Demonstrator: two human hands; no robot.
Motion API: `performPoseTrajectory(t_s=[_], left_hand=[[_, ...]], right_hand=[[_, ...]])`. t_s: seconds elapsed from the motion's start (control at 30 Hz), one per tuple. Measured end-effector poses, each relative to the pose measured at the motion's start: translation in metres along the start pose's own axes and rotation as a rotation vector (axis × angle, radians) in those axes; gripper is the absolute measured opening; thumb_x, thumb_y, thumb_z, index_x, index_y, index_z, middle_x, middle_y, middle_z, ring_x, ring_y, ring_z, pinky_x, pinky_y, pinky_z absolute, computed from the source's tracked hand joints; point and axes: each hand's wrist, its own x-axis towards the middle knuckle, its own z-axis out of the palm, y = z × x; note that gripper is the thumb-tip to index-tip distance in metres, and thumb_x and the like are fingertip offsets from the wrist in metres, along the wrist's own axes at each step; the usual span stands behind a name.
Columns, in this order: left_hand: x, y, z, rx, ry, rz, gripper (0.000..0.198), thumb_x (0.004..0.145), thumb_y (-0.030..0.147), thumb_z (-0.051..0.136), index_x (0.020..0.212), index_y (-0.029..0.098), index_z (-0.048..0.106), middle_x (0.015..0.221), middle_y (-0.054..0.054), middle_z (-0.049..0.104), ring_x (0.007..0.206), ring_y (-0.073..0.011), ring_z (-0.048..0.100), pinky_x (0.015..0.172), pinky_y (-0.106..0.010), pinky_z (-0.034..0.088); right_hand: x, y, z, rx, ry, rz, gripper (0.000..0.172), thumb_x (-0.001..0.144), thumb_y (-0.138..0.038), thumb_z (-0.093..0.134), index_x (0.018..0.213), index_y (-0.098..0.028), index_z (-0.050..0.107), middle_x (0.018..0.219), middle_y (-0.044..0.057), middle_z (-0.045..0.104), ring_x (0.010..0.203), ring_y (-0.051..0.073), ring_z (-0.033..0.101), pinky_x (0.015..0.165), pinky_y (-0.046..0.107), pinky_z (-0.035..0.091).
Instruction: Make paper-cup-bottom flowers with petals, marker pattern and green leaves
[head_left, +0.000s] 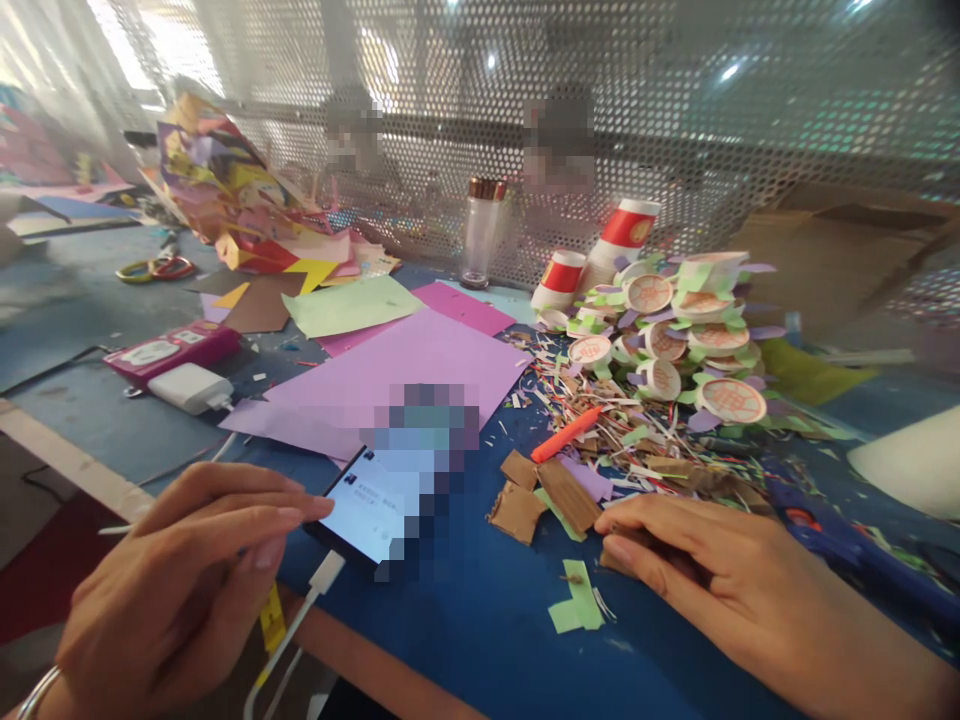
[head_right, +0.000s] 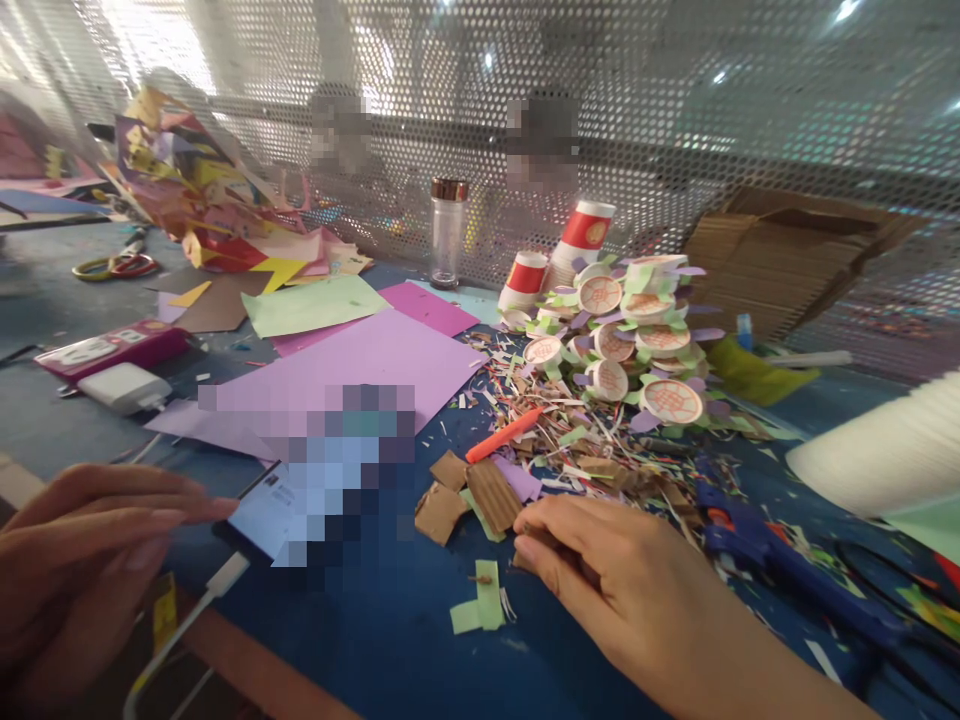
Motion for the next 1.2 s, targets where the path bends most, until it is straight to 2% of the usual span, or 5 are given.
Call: performPoseTrajectory(t_s=[0.2,0.33,0.57,0.77,1.2], left_hand=[[0.012,0.01,0.003,0.102,0.055,0.137,0.044,0.081,-0.002,0.057,0.113,0.025,0.069,0.089,-0.001,0.08,0.088,-0.0194,0.071,0.068,-0.035,0.058],[0.013,0.012,0.005,0.172,0.076,0.113,0.035,0.084,0.001,0.058,0.109,0.021,0.071,0.087,-0.003,0.078,0.086,-0.018,0.071,0.069,-0.034,0.057],[0.01,0.006,0.004,0.189,0.046,0.151,0.035,0.084,-0.001,0.06,0.111,0.017,0.072,0.091,-0.004,0.077,0.085,-0.0162,0.071,0.069,-0.031,0.058],[0.011,0.01,0.009,0.188,0.103,0.114,0.028,0.084,-0.002,0.063,0.103,0.015,0.075,0.083,-0.002,0.074,0.079,-0.0129,0.068,0.07,-0.028,0.055],[0.016,0.013,0.009,0.237,0.087,0.063,0.024,0.088,0.006,0.061,0.104,0.021,0.073,0.087,0.002,0.078,0.075,-0.0102,0.068,0.063,-0.023,0.054]], right_hand=[[0.002,0.0,0.0,-0.021,0.02,-0.025,0.023,0.103,-0.04,0.051,0.101,-0.032,0.072,0.094,-0.005,0.076,0.08,0.015,0.074,0.068,0.024,0.06],[0.001,0.001,0.0,-0.025,0.03,-0.037,0.022,0.102,-0.039,0.051,0.102,-0.032,0.072,0.094,-0.005,0.076,0.081,0.015,0.075,0.069,0.023,0.06],[0.001,0.002,0.002,-0.035,0.049,-0.06,0.02,0.102,-0.036,0.053,0.103,-0.031,0.072,0.094,-0.005,0.077,0.081,0.013,0.075,0.07,0.021,0.061],[0.0,0.002,0.002,-0.05,0.051,-0.066,0.021,0.102,-0.038,0.053,0.104,-0.03,0.073,0.097,-0.003,0.077,0.083,0.014,0.076,0.071,0.021,0.061],[0.002,0.002,0.001,-0.056,0.048,-0.068,0.021,0.103,-0.037,0.052,0.103,-0.03,0.072,0.094,-0.005,0.077,0.08,0.013,0.075,0.068,0.019,0.061]])
